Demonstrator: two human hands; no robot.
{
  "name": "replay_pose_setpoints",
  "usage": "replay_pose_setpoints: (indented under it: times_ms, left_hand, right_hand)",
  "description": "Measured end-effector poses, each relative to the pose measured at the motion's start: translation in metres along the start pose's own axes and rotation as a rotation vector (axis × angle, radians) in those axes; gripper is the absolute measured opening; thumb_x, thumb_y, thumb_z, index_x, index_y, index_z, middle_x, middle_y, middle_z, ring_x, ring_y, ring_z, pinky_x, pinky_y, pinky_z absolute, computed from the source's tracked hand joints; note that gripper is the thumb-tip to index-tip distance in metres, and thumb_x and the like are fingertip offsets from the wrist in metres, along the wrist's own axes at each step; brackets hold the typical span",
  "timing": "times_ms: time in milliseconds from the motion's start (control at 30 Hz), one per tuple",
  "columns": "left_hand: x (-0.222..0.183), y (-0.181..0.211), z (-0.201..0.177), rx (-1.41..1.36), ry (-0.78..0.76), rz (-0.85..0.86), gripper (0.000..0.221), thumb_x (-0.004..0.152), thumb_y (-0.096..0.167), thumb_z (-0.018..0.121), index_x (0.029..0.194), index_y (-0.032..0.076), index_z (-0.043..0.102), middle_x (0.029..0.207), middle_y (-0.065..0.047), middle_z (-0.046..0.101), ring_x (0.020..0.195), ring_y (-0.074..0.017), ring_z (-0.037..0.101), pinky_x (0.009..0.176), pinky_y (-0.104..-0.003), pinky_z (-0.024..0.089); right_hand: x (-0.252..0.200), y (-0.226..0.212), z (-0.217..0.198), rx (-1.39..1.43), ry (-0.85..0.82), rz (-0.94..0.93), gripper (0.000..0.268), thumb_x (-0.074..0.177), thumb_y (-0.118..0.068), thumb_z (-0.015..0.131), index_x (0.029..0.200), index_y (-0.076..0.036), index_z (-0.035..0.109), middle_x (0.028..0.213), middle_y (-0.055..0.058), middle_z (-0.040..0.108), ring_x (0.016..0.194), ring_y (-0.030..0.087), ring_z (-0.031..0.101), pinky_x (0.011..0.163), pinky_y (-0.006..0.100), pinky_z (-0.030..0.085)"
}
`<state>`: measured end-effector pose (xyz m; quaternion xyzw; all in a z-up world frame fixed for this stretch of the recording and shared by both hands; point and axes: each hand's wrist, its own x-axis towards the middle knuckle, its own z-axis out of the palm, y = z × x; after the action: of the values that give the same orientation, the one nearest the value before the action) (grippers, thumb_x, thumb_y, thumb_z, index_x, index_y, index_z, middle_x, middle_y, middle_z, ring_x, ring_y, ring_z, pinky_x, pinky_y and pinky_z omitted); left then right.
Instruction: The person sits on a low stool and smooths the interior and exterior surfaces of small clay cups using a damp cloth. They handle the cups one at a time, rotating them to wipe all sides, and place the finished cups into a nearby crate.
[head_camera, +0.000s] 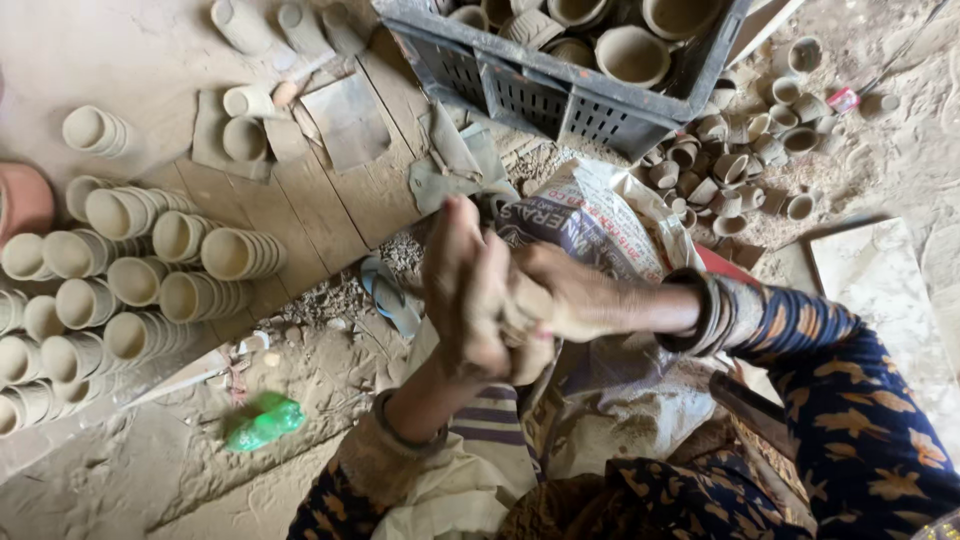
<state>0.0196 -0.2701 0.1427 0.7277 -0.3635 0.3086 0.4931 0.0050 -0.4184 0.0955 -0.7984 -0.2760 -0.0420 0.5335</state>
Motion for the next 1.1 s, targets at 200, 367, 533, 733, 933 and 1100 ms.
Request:
replay_pose_setpoints:
  times_ms: [200, 367, 533, 733, 933, 1100]
  left_hand:
    - [-0.011, -0.021, 0.017, 0.176, 0.033, 0.639, 0.051, 0.113, 0.039, 0.030, 0.150, 0.006, 0.042, 0.154, -0.019, 0.046, 0.142, -0.0310, 0.049, 0.120, -0.051, 0.041]
    - [-0.021, -0.019, 0.016, -0.246, 0.021, -0.102, 0.044, 0.114, 0.031, 0.030, 0.147, 0.006, 0.047, 0.153, -0.017, 0.048, 0.140, -0.0289, 0.049, 0.122, -0.045, 0.040]
    - [-0.026, -0.006, 0.006, -0.368, -0.109, -0.694, 0.047, 0.115, 0.027, 0.027, 0.147, 0.002, 0.050, 0.150, -0.019, 0.054, 0.137, -0.0276, 0.054, 0.123, -0.041, 0.039]
    - [-0.013, 0.004, 0.014, 0.063, -0.031, -0.172, 0.041, 0.113, 0.023, 0.040, 0.150, 0.007, 0.048, 0.153, -0.015, 0.047, 0.143, -0.0247, 0.046, 0.129, -0.046, 0.033]
    - [-0.018, -0.007, 0.023, -0.127, 0.072, 0.132, 0.038, 0.110, 0.027, 0.044, 0.139, 0.010, 0.059, 0.147, -0.013, 0.054, 0.134, -0.0270, 0.057, 0.121, -0.050, 0.042]
    - [-0.006, -0.032, -0.007, -0.643, -0.157, -0.235, 0.050, 0.114, 0.036, 0.048, 0.152, 0.006, 0.042, 0.146, -0.019, 0.053, 0.130, -0.0286, 0.061, 0.115, -0.043, 0.052]
  right_hand:
    - [-0.012, 0.007, 0.001, -0.041, -0.024, 0.015, 0.059, 0.098, -0.056, 0.045, 0.105, -0.001, 0.065, 0.079, 0.013, 0.067, 0.062, 0.025, 0.066, 0.056, 0.040, 0.055]
    - [-0.003, 0.008, 0.003, -0.203, 0.175, 0.059, 0.053, 0.097, -0.052, 0.046, 0.106, -0.005, 0.068, 0.071, 0.010, 0.065, 0.052, 0.023, 0.061, 0.049, 0.039, 0.051]
    - [0.009, 0.025, 0.001, -0.470, 0.281, -0.277, 0.059, 0.100, -0.057, 0.044, 0.108, -0.001, 0.060, 0.073, 0.015, 0.060, 0.059, 0.030, 0.060, 0.056, 0.044, 0.054]
    - [-0.016, 0.024, 0.025, -0.013, 0.087, -0.015, 0.055, 0.098, -0.055, 0.044, 0.101, -0.004, 0.063, 0.069, 0.013, 0.061, 0.055, 0.028, 0.061, 0.052, 0.041, 0.055]
    - [-0.021, 0.036, 0.022, -0.209, -0.030, 0.115, 0.051, 0.097, -0.053, 0.046, 0.093, -0.006, 0.066, 0.060, 0.010, 0.059, 0.048, 0.026, 0.058, 0.045, 0.041, 0.052]
    - [-0.007, 0.029, 0.012, -0.510, 0.196, -0.219, 0.052, 0.098, -0.052, 0.048, 0.098, -0.003, 0.064, 0.061, 0.011, 0.059, 0.048, 0.027, 0.059, 0.046, 0.042, 0.052]
